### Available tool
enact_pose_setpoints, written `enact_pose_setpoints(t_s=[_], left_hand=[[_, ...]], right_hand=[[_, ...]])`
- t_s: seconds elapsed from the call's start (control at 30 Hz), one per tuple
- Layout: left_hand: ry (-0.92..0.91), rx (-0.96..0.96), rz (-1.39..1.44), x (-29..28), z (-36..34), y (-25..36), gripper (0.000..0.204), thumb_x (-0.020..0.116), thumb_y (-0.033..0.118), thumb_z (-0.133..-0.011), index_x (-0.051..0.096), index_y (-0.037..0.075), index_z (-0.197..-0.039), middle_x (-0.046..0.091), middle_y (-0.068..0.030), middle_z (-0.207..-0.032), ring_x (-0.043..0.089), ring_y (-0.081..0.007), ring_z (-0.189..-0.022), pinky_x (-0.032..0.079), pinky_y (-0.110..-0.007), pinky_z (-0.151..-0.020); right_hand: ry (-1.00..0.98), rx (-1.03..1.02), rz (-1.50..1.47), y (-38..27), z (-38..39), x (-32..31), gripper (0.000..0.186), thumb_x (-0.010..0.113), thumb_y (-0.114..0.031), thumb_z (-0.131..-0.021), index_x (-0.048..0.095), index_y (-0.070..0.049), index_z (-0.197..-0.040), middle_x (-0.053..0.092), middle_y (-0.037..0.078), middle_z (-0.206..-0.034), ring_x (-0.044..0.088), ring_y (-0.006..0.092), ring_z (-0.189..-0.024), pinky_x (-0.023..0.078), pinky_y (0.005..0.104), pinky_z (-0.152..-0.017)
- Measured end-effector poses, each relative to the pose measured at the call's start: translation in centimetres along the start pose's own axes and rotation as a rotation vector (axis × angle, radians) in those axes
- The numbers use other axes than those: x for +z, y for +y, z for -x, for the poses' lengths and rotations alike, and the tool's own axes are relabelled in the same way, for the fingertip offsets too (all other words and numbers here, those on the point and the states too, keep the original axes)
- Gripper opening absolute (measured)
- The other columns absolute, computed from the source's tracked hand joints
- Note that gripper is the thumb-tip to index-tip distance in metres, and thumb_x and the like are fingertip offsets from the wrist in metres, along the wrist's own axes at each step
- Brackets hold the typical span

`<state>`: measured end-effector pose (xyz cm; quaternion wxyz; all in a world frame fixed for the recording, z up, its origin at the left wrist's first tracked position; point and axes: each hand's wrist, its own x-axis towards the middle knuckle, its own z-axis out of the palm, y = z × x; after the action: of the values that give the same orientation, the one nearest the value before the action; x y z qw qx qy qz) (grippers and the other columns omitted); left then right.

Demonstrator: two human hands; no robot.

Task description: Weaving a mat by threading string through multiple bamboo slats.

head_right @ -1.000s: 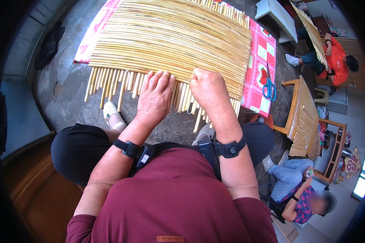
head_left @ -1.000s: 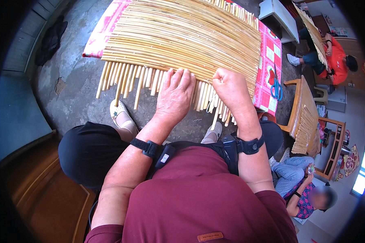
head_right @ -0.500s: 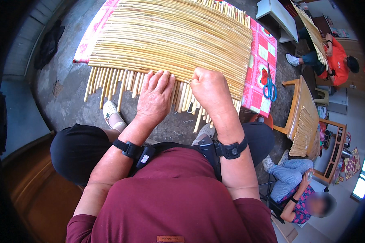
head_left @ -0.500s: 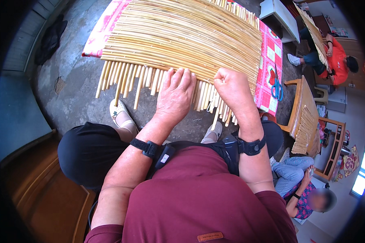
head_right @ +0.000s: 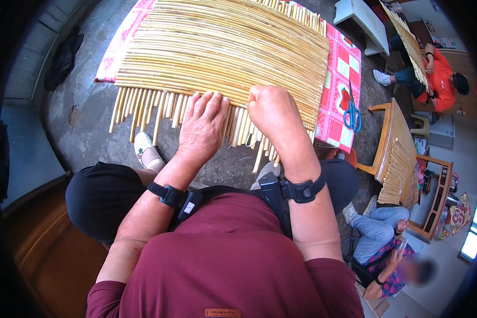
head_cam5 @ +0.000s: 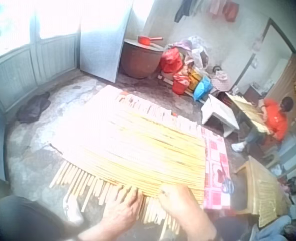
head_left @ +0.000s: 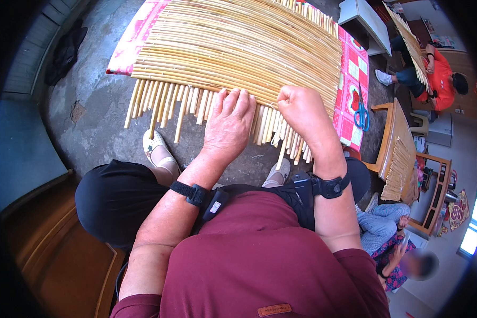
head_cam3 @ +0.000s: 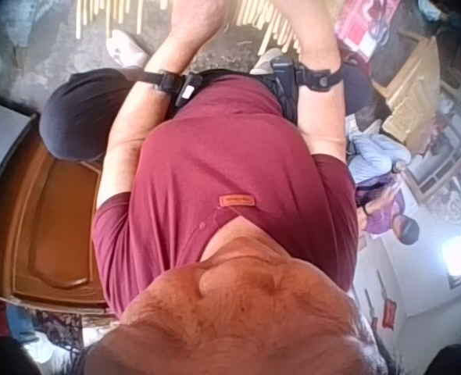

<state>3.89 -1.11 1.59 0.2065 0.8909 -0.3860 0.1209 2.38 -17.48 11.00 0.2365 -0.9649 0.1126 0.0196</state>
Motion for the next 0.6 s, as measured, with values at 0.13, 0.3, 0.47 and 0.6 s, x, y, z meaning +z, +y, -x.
enact_pose_setpoints(t_s=[0.13,0.3,0.47,0.6], left_hand=[[0.011,0.0,0.008,0.0,0.1,0.0,0.045,0.055,0.012,-0.079,0.055,0.003,-0.123,0.051,-0.0119,-0.127,0.044,-0.0283,-0.123,0.029,-0.045,-0.109],[0.021,0.008,0.015,0.1,0.1,-0.1,0.044,0.054,0.011,-0.079,0.055,0.002,-0.122,0.051,-0.0125,-0.126,0.045,-0.0284,-0.122,0.029,-0.045,-0.109],[0.018,0.009,0.016,0.1,0.0,-0.1,0.044,0.054,0.012,-0.079,0.055,0.002,-0.122,0.051,-0.0126,-0.125,0.045,-0.0286,-0.122,0.029,-0.045,-0.109],[0.021,0.005,0.021,0.1,0.0,0.0,0.043,0.053,0.012,-0.08,0.055,0.002,-0.122,0.051,-0.0126,-0.125,0.045,-0.0287,-0.122,0.029,-0.045,-0.109]], right_hand=[[-0.047,-0.032,0.094,-0.5,-0.7,-0.2,0.015,0.051,-0.005,-0.074,0.066,-0.001,-0.072,0.062,0.024,-0.074,0.062,0.0395,-0.072,0.05,0.0449,-0.069],[-0.046,-0.065,0.15,-0.8,-1.3,0.4,0.014,0.052,-0.004,-0.071,0.066,-0.003,-0.073,0.061,0.022,-0.069,0.062,0.0352,-0.064,0.049,0.0403,-0.062],[-0.088,-0.069,0.212,-1.0,-1.8,0.4,0.013,0.053,-0.004,-0.07,0.065,-0.003,-0.071,0.061,0.022,-0.071,0.062,0.0371,-0.068,0.05,0.0417,-0.066],[-0.175,-0.043,0.263,-1.5,-2.1,0.0,0.018,0.055,-0.006,-0.073,0.07,0.0,-0.081,0.063,0.026,-0.078,0.064,0.0396,-0.078,0.052,0.0453,-0.075]])
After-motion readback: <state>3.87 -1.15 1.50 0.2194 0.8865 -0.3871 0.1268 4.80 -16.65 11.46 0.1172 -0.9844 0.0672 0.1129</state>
